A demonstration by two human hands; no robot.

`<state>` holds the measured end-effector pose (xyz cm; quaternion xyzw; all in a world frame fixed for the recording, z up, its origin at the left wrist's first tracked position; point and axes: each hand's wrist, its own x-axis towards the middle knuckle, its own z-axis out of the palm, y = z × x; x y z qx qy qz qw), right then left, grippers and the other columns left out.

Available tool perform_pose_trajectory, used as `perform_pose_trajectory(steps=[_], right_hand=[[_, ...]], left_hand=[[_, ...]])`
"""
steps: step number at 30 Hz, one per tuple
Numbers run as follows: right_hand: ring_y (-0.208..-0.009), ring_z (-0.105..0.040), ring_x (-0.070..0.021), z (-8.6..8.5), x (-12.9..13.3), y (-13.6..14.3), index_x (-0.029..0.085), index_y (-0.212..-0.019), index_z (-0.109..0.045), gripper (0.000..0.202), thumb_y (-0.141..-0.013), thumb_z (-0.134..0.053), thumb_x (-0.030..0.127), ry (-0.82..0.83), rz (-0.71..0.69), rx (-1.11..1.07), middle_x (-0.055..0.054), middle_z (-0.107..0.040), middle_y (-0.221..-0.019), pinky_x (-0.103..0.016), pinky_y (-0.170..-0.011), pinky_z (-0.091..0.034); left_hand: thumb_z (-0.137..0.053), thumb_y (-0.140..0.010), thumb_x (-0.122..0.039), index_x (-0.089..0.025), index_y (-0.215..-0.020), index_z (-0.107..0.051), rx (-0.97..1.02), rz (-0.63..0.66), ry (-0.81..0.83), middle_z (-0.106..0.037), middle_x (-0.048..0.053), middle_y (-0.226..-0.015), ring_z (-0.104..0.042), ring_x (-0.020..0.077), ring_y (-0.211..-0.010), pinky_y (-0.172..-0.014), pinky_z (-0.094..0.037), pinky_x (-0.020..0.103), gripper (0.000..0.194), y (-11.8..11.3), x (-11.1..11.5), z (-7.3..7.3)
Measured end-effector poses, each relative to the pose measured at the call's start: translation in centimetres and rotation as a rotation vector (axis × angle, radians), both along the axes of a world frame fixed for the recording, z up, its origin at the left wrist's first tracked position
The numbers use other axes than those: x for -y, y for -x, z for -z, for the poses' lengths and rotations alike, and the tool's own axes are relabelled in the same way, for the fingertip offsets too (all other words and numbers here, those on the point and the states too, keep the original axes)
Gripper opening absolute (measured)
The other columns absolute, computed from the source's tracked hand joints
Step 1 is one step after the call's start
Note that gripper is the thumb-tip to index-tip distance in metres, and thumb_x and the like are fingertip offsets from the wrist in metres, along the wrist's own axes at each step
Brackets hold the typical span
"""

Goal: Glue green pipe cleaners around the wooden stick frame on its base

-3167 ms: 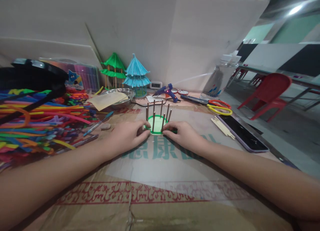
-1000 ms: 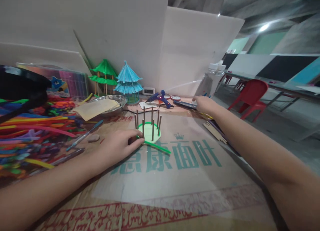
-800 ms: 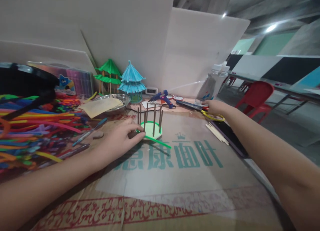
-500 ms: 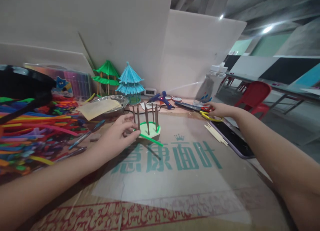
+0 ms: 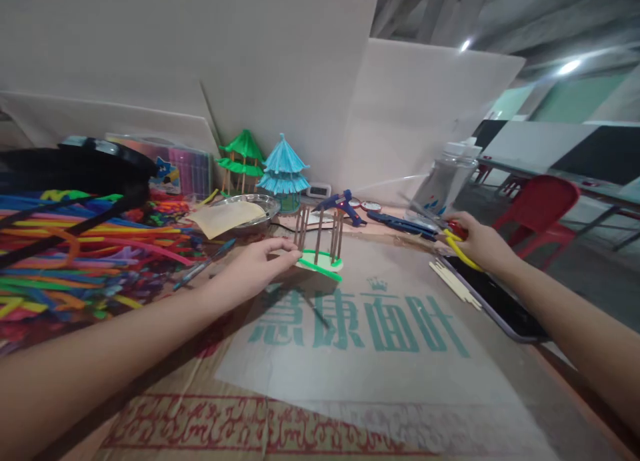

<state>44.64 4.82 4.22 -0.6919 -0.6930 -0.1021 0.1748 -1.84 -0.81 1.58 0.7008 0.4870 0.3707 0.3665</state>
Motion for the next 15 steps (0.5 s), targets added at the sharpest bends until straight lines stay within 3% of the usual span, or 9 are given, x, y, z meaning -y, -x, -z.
perform_pose_trajectory(steps=[2,4,7,9,15], right_hand=[[-0.076,-0.060,-0.0219,-0.5,1.2,1.7,0.017,-0.131,-0.047,0.056,-0.089,-0.056,0.053,-0.138,-0.092,-0.169,-0.011,-0.066,-0.094,-0.034,-0.071,-0.045],[-0.072,-0.055,-0.0186,-1.2,2.4,4.4,0.018,-0.132,-0.042,0.057,-0.089,-0.057,0.053,-0.181,-0.296,-0.264,-0.006,-0.061,-0.091,-0.033,-0.070,-0.045],[-0.073,-0.049,-0.0176,-2.3,4.4,9.4,0.020,-0.116,-0.048,0.044,-0.087,-0.064,0.049,-0.283,-0.545,-0.158,-0.005,-0.052,-0.091,-0.031,-0.066,-0.043],[-0.070,-0.046,-0.0170,-2.6,5.7,12.4,0.022,-0.113,-0.049,0.044,-0.086,-0.065,0.053,-0.339,-0.686,-0.091,-0.003,-0.049,-0.089,-0.030,-0.063,-0.042],[-0.076,-0.049,-0.0193,-2.1,6.9,17.9,0.023,-0.114,-0.050,0.047,-0.084,-0.069,0.053,-0.355,-0.782,-0.025,-0.003,-0.048,-0.090,-0.032,-0.067,-0.046]], left_hand=[[-0.063,-0.083,-0.056,-0.017,-0.088,-0.065,0.119,-0.009,0.066,-0.066,0.002,-0.080,-0.065,0.0197,-0.079,-0.071,-0.051,0.029,0.039,-0.2,0.3,-0.9],[-0.069,-0.080,-0.053,-0.017,-0.084,-0.063,0.319,0.004,0.131,-0.066,0.002,-0.083,-0.066,0.0195,-0.085,-0.078,-0.051,0.030,0.036,-0.3,0.5,-2.1],[-0.076,-0.076,-0.045,-0.017,-0.083,-0.060,0.583,0.021,0.168,-0.068,0.003,-0.093,-0.068,0.0194,-0.094,-0.092,-0.051,0.032,0.033,-0.2,0.6,-3.7],[-0.077,-0.075,-0.043,-0.017,-0.083,-0.061,0.645,0.023,0.145,-0.067,0.003,-0.093,-0.067,0.0188,-0.094,-0.096,-0.050,0.034,0.032,0.0,0.6,-4.4],[-0.073,-0.079,-0.046,-0.017,-0.084,-0.059,0.604,0.018,0.002,-0.065,0.001,-0.092,-0.065,0.0171,-0.091,-0.091,-0.052,0.033,0.032,0.1,1.1,-4.9]])
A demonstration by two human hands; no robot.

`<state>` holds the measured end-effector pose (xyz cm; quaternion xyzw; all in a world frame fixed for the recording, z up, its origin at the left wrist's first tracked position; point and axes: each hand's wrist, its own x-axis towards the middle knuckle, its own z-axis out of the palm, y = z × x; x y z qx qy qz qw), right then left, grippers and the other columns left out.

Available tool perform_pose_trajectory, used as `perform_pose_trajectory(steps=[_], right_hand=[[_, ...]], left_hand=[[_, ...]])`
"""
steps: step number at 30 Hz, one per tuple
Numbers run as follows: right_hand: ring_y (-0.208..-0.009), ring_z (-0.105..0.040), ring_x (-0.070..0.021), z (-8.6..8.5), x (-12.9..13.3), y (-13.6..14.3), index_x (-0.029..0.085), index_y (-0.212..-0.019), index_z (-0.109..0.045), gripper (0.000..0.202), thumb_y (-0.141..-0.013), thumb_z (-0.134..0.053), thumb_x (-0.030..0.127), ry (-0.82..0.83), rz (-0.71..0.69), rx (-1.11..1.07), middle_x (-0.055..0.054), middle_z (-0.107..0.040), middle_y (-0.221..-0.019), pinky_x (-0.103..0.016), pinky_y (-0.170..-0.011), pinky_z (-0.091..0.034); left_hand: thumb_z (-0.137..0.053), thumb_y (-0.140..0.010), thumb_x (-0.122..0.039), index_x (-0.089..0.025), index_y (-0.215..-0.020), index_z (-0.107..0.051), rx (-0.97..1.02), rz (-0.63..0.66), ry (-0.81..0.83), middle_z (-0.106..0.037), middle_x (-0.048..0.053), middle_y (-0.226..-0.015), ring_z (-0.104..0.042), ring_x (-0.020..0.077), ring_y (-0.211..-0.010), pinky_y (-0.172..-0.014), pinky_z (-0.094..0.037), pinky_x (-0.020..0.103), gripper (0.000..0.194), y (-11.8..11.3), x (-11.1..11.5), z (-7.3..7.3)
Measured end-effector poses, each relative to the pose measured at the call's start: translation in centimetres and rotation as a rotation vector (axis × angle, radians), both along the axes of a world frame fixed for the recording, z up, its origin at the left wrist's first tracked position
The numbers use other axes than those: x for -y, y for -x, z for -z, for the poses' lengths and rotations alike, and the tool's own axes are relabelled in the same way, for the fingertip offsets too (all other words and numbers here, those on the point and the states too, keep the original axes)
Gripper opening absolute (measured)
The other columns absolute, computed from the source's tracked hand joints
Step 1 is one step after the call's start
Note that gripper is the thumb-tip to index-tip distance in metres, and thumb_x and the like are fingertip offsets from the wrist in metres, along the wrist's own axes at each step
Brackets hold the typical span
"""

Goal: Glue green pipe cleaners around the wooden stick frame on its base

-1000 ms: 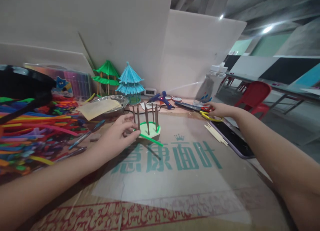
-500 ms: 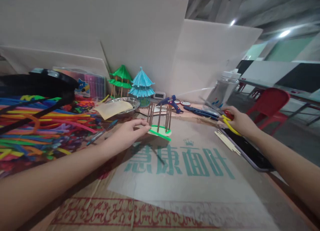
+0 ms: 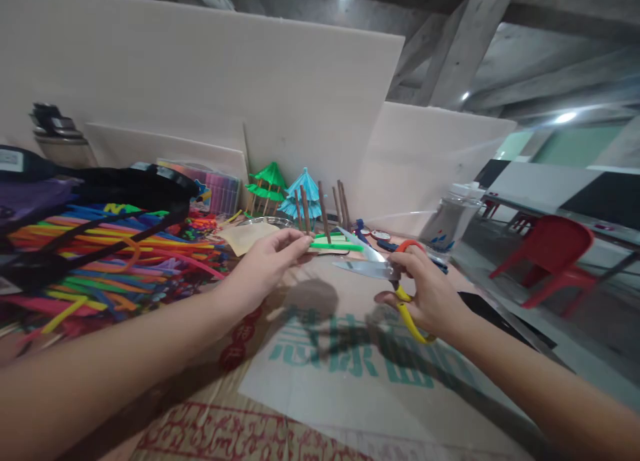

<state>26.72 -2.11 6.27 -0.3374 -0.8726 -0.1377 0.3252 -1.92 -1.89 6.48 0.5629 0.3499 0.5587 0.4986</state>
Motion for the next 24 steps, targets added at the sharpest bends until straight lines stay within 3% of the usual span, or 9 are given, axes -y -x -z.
perform_pose_trajectory(steps=[10,24], right_hand=[[-0.076,-0.050,-0.0206,0.8,0.4,0.6,0.020,-0.113,-0.052,0.040,-0.085,-0.072,0.041,-0.143,-0.023,0.056,-0.007,-0.053,-0.091,-0.034,-0.067,-0.046],[-0.069,-0.050,-0.0183,0.3,1.2,0.6,0.016,-0.098,-0.058,0.039,-0.092,-0.059,0.054,-0.260,0.015,0.146,-0.007,-0.058,-0.081,-0.030,-0.061,-0.042]], left_hand=[[-0.062,-0.086,-0.044,-0.019,-0.093,-0.063,-0.264,-0.124,-0.213,-0.063,0.001,-0.087,-0.058,0.0156,-0.079,-0.067,-0.045,0.026,0.026,-0.6,1.6,0.5],[-0.062,-0.086,-0.044,-0.020,-0.090,-0.062,-0.295,-0.076,-0.167,-0.063,0.001,-0.089,-0.058,0.0160,-0.079,-0.067,-0.043,0.026,0.024,-0.7,1.5,0.9]])
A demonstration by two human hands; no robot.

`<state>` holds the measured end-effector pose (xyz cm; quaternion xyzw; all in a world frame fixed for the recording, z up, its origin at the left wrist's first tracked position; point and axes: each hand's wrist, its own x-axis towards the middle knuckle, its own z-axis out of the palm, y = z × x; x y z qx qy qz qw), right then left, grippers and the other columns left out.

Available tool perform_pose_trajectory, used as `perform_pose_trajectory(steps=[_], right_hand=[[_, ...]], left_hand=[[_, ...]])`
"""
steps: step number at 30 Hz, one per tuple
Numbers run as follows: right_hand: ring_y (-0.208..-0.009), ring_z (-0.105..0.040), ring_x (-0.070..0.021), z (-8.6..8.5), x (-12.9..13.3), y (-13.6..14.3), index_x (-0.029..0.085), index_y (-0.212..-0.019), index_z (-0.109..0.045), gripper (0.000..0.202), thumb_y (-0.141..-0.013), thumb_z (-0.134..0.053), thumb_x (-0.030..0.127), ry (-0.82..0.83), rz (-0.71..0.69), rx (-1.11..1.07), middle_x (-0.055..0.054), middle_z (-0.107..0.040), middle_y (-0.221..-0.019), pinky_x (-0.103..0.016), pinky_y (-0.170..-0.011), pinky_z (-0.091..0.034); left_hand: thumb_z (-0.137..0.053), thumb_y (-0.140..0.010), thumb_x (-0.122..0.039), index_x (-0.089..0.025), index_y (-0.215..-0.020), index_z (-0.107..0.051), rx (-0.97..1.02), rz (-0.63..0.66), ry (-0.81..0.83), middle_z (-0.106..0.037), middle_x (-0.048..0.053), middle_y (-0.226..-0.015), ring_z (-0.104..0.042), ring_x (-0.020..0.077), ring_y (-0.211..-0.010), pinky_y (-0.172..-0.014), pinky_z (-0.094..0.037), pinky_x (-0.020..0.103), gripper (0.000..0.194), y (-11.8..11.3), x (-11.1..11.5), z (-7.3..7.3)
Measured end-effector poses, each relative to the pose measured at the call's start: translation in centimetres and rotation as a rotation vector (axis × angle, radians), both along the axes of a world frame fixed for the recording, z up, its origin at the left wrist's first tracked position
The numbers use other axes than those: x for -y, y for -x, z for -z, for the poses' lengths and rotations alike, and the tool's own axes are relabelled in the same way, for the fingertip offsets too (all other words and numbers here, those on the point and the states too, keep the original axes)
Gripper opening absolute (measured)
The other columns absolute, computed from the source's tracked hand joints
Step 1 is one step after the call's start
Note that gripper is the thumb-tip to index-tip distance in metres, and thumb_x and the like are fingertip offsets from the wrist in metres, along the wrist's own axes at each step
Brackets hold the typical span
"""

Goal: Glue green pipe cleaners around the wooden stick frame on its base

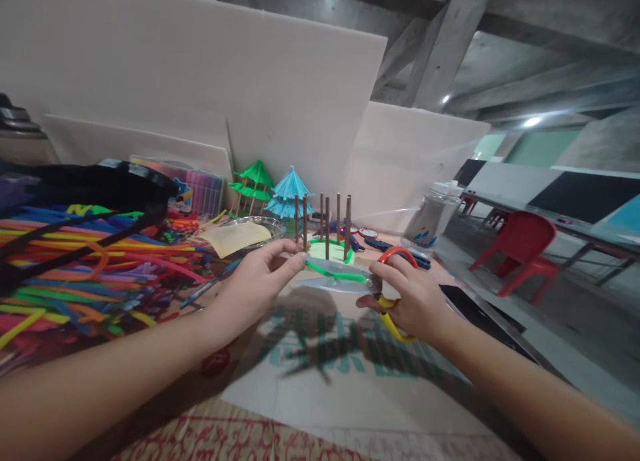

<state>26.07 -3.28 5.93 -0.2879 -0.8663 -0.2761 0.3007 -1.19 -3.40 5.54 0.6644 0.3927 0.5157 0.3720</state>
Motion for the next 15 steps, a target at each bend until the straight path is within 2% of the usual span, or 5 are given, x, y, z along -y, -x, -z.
perform_pose_trajectory(steps=[5,9,11,13,15], right_hand=[[-0.065,-0.050,-0.0172,0.1,-0.1,-0.7,0.016,-0.096,-0.061,0.035,-0.094,-0.057,0.051,-0.040,-0.017,0.071,-0.005,-0.057,-0.075,-0.029,-0.057,-0.039],[-0.063,-0.048,-0.0171,0.8,0.1,-1.5,0.017,-0.098,-0.063,0.027,-0.096,-0.053,0.042,0.016,-0.095,0.219,-0.005,-0.059,-0.075,-0.029,-0.052,-0.032],[-0.065,-0.050,-0.0172,1.5,0.3,-1.8,0.018,-0.099,-0.065,0.021,-0.095,-0.052,0.035,0.111,-0.112,0.294,-0.006,-0.061,-0.078,-0.028,-0.054,-0.034],[-0.071,-0.055,-0.0171,2.2,0.5,-2.1,0.019,-0.104,-0.065,0.018,-0.092,-0.053,0.025,0.273,-0.106,0.326,-0.008,-0.065,-0.087,-0.027,-0.059,-0.039],[-0.083,-0.060,-0.0178,2.6,0.6,-2.4,0.020,-0.114,-0.065,0.030,-0.086,-0.055,0.014,0.461,-0.083,0.309,-0.009,-0.067,-0.099,-0.028,-0.067,-0.045]], left_hand=[[-0.059,-0.088,-0.050,-0.020,-0.094,-0.064,-0.049,-0.002,-0.011,-0.064,0.002,-0.094,-0.058,0.0163,-0.080,-0.072,-0.044,0.028,0.031,0.2,-0.3,0.7],[-0.057,-0.090,-0.051,-0.019,-0.094,-0.064,-0.144,-0.037,-0.021,-0.066,0.004,-0.095,-0.060,0.0202,-0.087,-0.080,-0.047,0.033,0.032,0.2,-1.1,2.2],[-0.054,-0.091,-0.048,-0.020,-0.094,-0.064,-0.214,-0.008,-0.025,-0.067,0.005,-0.100,-0.061,0.0224,-0.095,-0.089,-0.047,0.036,0.030,0.2,-1.6,3.2],[-0.054,-0.092,-0.044,-0.020,-0.091,-0.065,-0.299,0.025,-0.050,-0.067,0.006,-0.105,-0.061,0.0242,-0.104,-0.097,-0.045,0.039,0.027,0.1,-1.9,4.1],[-0.056,-0.090,-0.042,-0.020,-0.087,-0.067,-0.381,0.014,-0.088,-0.064,0.008,-0.114,-0.056,0.0259,-0.117,-0.106,-0.040,0.042,0.024,0.0,-2.0,4.9]])
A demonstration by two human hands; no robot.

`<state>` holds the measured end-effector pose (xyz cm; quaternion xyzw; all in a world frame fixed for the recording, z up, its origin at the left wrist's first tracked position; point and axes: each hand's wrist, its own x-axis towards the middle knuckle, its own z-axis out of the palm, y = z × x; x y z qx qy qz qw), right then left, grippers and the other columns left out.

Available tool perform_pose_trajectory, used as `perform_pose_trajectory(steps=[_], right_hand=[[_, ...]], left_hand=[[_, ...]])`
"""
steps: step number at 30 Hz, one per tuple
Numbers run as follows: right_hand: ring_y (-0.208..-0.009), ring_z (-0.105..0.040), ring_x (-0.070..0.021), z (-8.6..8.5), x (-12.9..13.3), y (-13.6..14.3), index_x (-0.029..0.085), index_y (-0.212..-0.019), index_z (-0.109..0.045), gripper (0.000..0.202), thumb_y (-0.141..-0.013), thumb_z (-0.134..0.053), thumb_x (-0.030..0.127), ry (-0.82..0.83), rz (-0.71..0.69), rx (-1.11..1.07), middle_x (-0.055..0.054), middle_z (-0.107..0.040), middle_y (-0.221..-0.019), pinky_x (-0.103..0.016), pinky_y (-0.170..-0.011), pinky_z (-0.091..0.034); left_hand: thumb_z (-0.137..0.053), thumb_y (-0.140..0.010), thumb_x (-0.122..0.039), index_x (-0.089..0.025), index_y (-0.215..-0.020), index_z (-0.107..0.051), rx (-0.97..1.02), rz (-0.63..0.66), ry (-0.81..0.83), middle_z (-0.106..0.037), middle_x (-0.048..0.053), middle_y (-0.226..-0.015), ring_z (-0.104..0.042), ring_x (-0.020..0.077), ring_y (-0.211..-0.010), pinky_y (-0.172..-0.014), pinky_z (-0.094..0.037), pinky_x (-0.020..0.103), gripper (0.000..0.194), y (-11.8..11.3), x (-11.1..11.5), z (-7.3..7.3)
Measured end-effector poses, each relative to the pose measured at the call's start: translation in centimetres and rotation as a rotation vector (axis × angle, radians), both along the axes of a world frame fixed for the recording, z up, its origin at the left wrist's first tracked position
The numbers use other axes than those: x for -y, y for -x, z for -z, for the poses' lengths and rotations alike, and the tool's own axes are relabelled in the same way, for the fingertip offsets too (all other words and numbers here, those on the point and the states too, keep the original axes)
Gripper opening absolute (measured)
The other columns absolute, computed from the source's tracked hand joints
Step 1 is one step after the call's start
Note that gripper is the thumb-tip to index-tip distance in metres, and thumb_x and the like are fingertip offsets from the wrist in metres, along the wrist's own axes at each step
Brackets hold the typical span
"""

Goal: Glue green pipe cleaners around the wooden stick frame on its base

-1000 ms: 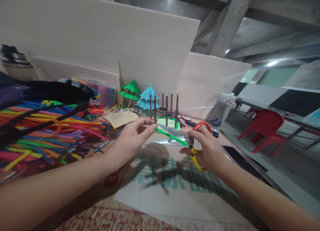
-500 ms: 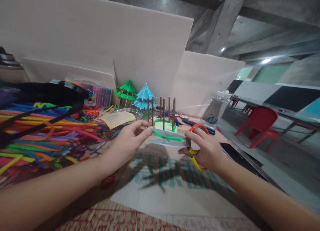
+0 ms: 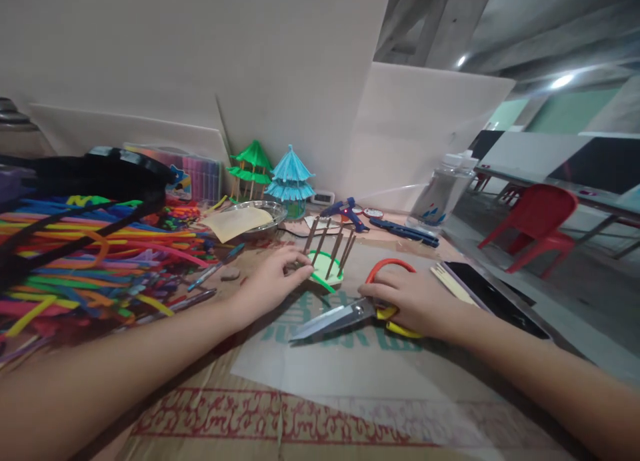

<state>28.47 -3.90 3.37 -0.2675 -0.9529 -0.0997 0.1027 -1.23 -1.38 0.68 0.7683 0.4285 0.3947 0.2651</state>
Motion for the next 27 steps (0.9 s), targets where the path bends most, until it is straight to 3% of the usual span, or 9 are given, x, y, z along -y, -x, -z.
perform_pose_trajectory(steps=[3,7,13,16,19,21,27], right_hand=[[-0.096,-0.063,-0.0191,-0.3,0.3,-0.4,0.024,-0.127,-0.061,0.051,-0.080,-0.057,0.006,0.237,0.063,-0.008,-0.008,-0.067,-0.110,-0.030,-0.078,-0.050],[-0.103,-0.063,-0.0195,-1.7,0.7,-0.5,0.030,-0.133,-0.059,0.056,-0.083,-0.059,0.007,0.420,0.086,0.027,-0.006,-0.067,-0.115,-0.032,-0.085,-0.051],[-0.101,-0.066,-0.0194,-4.1,0.5,-1.1,0.033,-0.140,-0.055,0.059,-0.084,-0.063,0.014,0.518,0.047,0.090,-0.005,-0.065,-0.121,-0.029,-0.084,-0.052],[-0.088,-0.068,-0.0189,-4.8,0.1,-0.9,0.035,-0.128,-0.065,0.045,-0.083,-0.070,0.026,0.477,0.047,0.069,-0.003,-0.068,-0.111,-0.028,-0.075,-0.052],[-0.081,-0.067,-0.0198,-4.2,0.1,1.1,0.028,-0.107,-0.074,0.022,-0.088,-0.067,0.035,0.306,0.199,0.018,-0.004,-0.072,-0.096,-0.029,-0.067,-0.047],[-0.076,-0.065,-0.0198,-3.3,0.3,3.0,0.023,-0.103,-0.073,0.022,-0.091,-0.065,0.039,0.199,0.310,-0.042,-0.004,-0.073,-0.087,-0.029,-0.064,-0.043],[-0.072,-0.064,-0.0179,-0.5,0.2,6.5,0.021,-0.100,-0.071,0.022,-0.087,-0.071,0.039,0.200,0.304,-0.087,-0.003,-0.073,-0.083,-0.027,-0.063,-0.038]], left_hand=[[-0.057,-0.090,-0.041,-0.020,-0.089,-0.070,-0.103,-0.019,-0.034,-0.056,0.009,-0.121,-0.051,0.0271,-0.124,-0.110,-0.036,0.044,0.024,0.0,0.0,0.6],[-0.058,-0.090,-0.039,-0.019,-0.091,-0.070,-0.213,0.001,-0.097,-0.055,0.009,-0.115,-0.054,0.0267,-0.115,-0.105,-0.040,0.045,0.024,0.0,0.0,0.8],[-0.060,-0.089,-0.041,-0.018,-0.095,-0.071,-0.308,0.032,-0.140,-0.056,0.008,-0.106,-0.056,0.0253,-0.106,-0.096,-0.044,0.042,0.025,0.0,-0.2,0.8],[-0.061,-0.089,-0.042,-0.019,-0.095,-0.071,-0.319,0.033,-0.128,-0.057,0.008,-0.106,-0.056,0.0255,-0.105,-0.095,-0.044,0.041,0.026,0.0,-0.2,0.7],[-0.061,-0.089,-0.040,-0.018,-0.096,-0.071,-0.328,0.050,-0.146,-0.058,0.008,-0.106,-0.056,0.0258,-0.105,-0.095,-0.044,0.041,0.025,0.0,-0.4,0.7],[-0.061,-0.089,-0.039,-0.019,-0.096,-0.071,-0.336,0.054,-0.167,-0.058,0.008,-0.106,-0.056,0.0259,-0.105,-0.095,-0.044,0.041,0.024,0.0,-0.5,0.8],[-0.060,-0.090,-0.036,-0.021,-0.097,-0.070,-0.325,0.062,-0.168,-0.060,0.008,-0.112,-0.056,0.0255,-0.109,-0.098,-0.044,0.041,0.020,0.0,-0.6,0.9]])
